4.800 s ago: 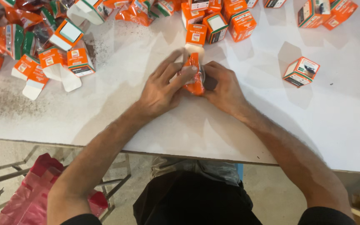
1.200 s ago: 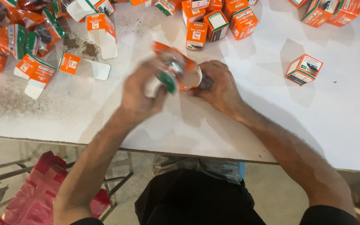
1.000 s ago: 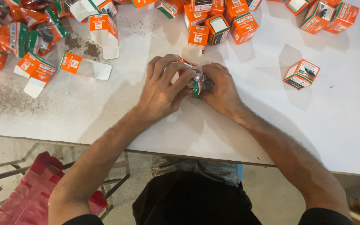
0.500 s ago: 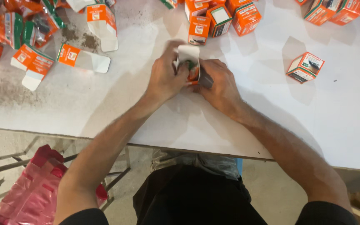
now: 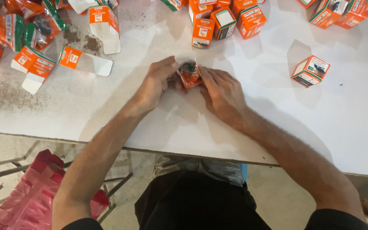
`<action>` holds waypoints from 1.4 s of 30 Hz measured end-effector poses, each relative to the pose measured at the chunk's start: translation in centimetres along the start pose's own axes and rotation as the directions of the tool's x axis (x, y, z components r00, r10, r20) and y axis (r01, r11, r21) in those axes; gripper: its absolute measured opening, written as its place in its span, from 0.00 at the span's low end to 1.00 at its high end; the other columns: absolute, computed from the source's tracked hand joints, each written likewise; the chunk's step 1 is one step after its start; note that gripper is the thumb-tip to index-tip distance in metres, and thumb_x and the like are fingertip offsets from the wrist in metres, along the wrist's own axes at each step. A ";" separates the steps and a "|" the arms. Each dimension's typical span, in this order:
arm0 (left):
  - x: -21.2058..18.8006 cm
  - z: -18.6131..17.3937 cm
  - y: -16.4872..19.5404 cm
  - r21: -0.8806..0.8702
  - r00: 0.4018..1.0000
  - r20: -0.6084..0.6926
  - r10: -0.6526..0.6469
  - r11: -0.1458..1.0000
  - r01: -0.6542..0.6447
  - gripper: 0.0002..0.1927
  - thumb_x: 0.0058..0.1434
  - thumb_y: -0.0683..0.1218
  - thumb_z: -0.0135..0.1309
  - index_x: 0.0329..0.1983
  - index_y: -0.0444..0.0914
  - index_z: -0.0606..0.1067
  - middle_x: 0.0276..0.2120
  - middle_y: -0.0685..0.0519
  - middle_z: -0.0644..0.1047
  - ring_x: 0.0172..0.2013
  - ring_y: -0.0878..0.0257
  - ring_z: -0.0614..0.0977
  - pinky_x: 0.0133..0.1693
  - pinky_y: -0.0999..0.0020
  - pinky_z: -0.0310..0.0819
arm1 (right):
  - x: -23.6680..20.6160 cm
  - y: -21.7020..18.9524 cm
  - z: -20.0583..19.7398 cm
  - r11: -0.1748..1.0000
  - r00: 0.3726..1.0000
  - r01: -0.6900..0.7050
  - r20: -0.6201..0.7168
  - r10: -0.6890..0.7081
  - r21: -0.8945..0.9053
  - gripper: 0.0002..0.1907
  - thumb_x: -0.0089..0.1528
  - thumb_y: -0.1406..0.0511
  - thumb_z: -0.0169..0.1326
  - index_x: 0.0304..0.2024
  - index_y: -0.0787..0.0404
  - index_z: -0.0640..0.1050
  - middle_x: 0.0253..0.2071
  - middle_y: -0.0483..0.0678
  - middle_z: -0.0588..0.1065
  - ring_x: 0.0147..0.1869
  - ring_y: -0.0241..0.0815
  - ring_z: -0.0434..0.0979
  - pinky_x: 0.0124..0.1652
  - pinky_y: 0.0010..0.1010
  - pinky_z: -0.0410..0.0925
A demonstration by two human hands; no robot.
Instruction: The person picks a small orange product box, opens it, places a plastic-wrapped item inside, folds the box flaps closed, and sets the finished box onto a pile on the table. They repeat this packing cycle continuously, taking wrapped items and empty cartons from piles around the work area.
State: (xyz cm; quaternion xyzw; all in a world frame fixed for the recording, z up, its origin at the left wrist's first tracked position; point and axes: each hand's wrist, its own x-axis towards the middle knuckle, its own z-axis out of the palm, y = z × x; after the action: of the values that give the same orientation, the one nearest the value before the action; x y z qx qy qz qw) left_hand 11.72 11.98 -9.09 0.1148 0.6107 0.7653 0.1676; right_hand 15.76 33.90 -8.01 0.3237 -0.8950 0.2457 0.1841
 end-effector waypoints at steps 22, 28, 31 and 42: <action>-2.6 1.8 0.7 0.759 0.739 0.348 0.577 0.290 -0.584 0.21 0.65 0.41 0.61 0.59 0.29 0.73 0.64 0.36 0.72 0.68 0.41 0.71 0.66 0.52 0.71 | 0.0 -0.2 0.2 0.956 0.984 -0.172 -0.005 0.179 0.239 0.28 0.57 0.74 0.65 0.52 0.65 0.62 0.56 0.59 0.76 0.55 0.63 0.78 0.49 0.45 0.72; -2.2 2.0 0.2 0.715 0.815 0.206 0.542 0.485 -0.503 0.14 0.62 0.36 0.59 0.51 0.35 0.75 0.63 0.39 0.75 0.67 0.41 0.73 0.65 0.54 0.73 | 0.2 -0.1 0.0 0.956 0.985 -0.169 0.008 0.172 0.240 0.30 0.56 0.75 0.66 0.52 0.63 0.61 0.54 0.59 0.76 0.55 0.63 0.78 0.48 0.46 0.72; -2.1 2.1 0.2 0.695 0.833 0.181 0.522 0.532 -0.484 0.13 0.61 0.35 0.61 0.49 0.36 0.76 0.63 0.39 0.75 0.67 0.41 0.74 0.65 0.55 0.73 | 0.2 -0.2 -0.1 0.960 0.989 -0.145 0.001 0.149 0.240 0.29 0.57 0.74 0.67 0.52 0.63 0.62 0.54 0.59 0.77 0.55 0.62 0.78 0.48 0.46 0.72; -2.8 1.7 0.7 0.747 0.753 0.422 0.504 0.277 -0.604 0.09 0.61 0.31 0.57 0.45 0.30 0.75 0.68 0.38 0.69 0.73 0.40 0.62 0.71 0.49 0.67 | 0.5 0.0 -0.3 0.979 0.994 -0.108 0.013 0.108 0.174 0.28 0.58 0.74 0.66 0.54 0.62 0.65 0.43 0.55 0.79 0.48 0.59 0.80 0.44 0.47 0.71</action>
State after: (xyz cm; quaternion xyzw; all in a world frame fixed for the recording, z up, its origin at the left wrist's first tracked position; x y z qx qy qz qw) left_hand 14.90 12.23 -7.99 0.4251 0.8140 0.3631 -0.1576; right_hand 15.40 33.85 -7.50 0.2901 -0.8866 0.3321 0.1397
